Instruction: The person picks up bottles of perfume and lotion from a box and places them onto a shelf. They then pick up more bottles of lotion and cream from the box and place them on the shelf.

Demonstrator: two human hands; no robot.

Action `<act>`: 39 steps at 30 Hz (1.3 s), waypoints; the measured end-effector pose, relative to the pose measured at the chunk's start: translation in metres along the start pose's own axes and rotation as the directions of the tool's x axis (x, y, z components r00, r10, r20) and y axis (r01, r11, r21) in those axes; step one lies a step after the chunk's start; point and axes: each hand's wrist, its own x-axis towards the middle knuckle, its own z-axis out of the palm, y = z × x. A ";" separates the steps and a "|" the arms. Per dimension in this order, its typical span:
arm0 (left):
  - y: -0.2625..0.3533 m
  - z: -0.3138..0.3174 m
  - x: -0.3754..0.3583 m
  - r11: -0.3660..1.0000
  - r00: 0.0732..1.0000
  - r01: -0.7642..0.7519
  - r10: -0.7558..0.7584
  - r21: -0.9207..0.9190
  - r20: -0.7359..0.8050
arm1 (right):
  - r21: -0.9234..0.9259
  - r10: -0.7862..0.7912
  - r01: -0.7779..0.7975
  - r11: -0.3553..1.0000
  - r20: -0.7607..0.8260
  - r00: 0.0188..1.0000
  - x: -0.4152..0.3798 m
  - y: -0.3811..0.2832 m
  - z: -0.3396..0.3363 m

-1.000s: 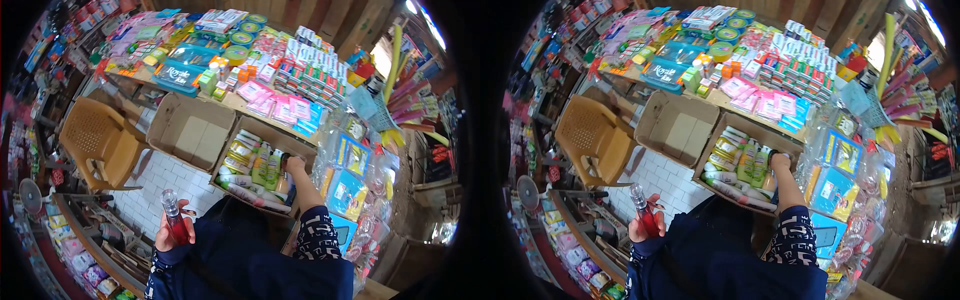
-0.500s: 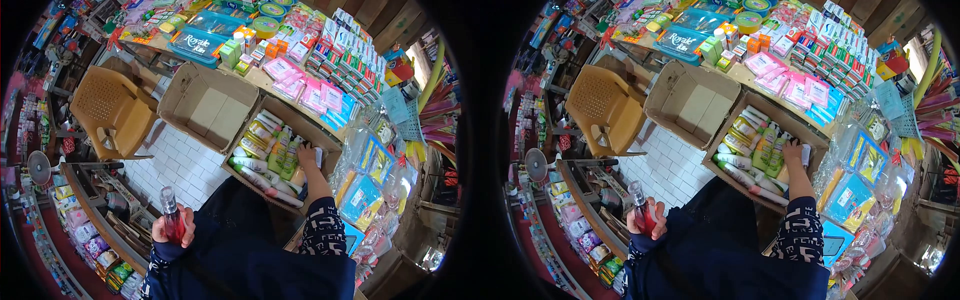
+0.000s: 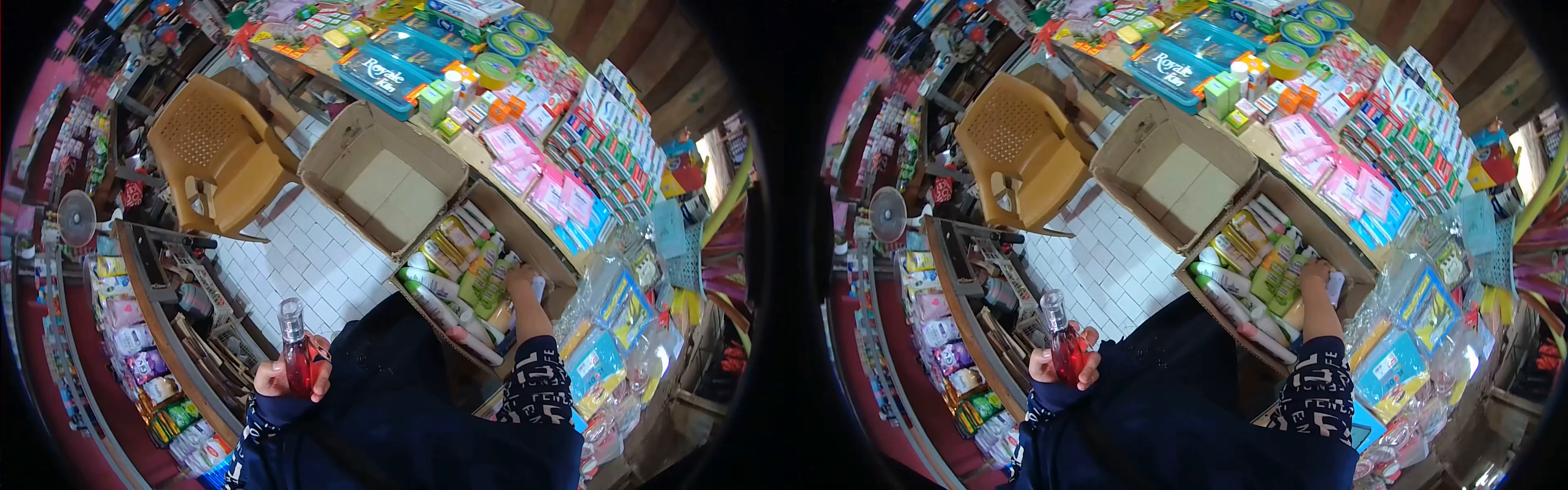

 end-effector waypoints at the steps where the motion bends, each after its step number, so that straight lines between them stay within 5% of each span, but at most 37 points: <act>1: 0.000 0.000 -0.001 1.000 1.000 -0.009 0.009 0.014 -0.008 | 0.051 0.031 -0.035 0.998 0.090 0.995 0.011 0.000 0.004; 2: 0.000 -0.002 -0.001 1.000 1.000 -0.016 0.015 0.005 0.010 | 0.097 0.060 -0.078 0.992 0.182 0.981 0.020 0.000 0.009; 5: -0.001 -0.007 0.000 1.000 0.999 -0.026 0.026 0.005 0.030 | 0.066 0.073 -0.083 0.994 0.139 0.988 0.020 -0.003 0.012; 8: 0.000 -0.005 0.003 0.998 0.999 -0.033 0.033 0.044 0.000 | -0.215 -0.317 0.358 0.909 0.202 0.927 -0.008 0.000 -0.023; 11: 0.003 -0.007 0.009 0.998 0.998 -0.026 0.022 0.060 0.055 | -0.304 -0.470 0.505 0.808 0.184 0.863 -0.038 0.003 -0.056; 16: 0.013 -0.011 0.019 0.994 0.986 -0.051 0.034 0.101 0.162 | 0.374 -0.679 0.613 0.696 0.065 0.731 -0.098 0.030 -0.143; 19: 0.025 -0.012 0.014 0.999 0.988 -0.030 0.026 0.021 0.149 | 0.774 -0.739 0.543 0.326 -0.150 0.657 -0.117 0.031 -0.178; 20: 0.031 -0.015 0.014 0.998 0.975 -0.004 0.017 -0.060 0.223 | 0.856 -0.739 0.496 0.144 -0.240 0.630 -0.121 0.026 -0.188; 25: 0.054 -0.032 -0.007 0.974 0.944 -0.211 0.226 -0.086 0.241 | 0.894 -0.682 0.411 -0.176 -0.412 0.604 -0.205 -0.058 -0.293; 29: 0.089 -0.061 -0.043 0.897 0.883 -0.442 0.440 -0.023 0.163 | 0.857 -0.773 0.406 -0.318 -0.483 0.412 -0.281 -0.160 -0.362; 31: 0.106 -0.071 -0.071 0.849 0.848 -0.529 0.528 0.002 0.047 | 0.819 -0.836 0.388 -0.424 -0.518 0.181 -0.307 -0.221 -0.383; 35: 0.146 -0.105 -0.139 0.708 0.708 -0.707 0.707 -0.005 0.007 | 0.760 -0.840 0.425 -0.492 -0.542 -0.004 -0.389 -0.332 -0.416; 39: 0.176 -0.141 -0.219 0.605 0.605 -0.793 0.796 -0.075 0.018 | 0.680 -0.781 0.385 -0.625 -0.527 -0.337 -0.458 -0.437 -0.425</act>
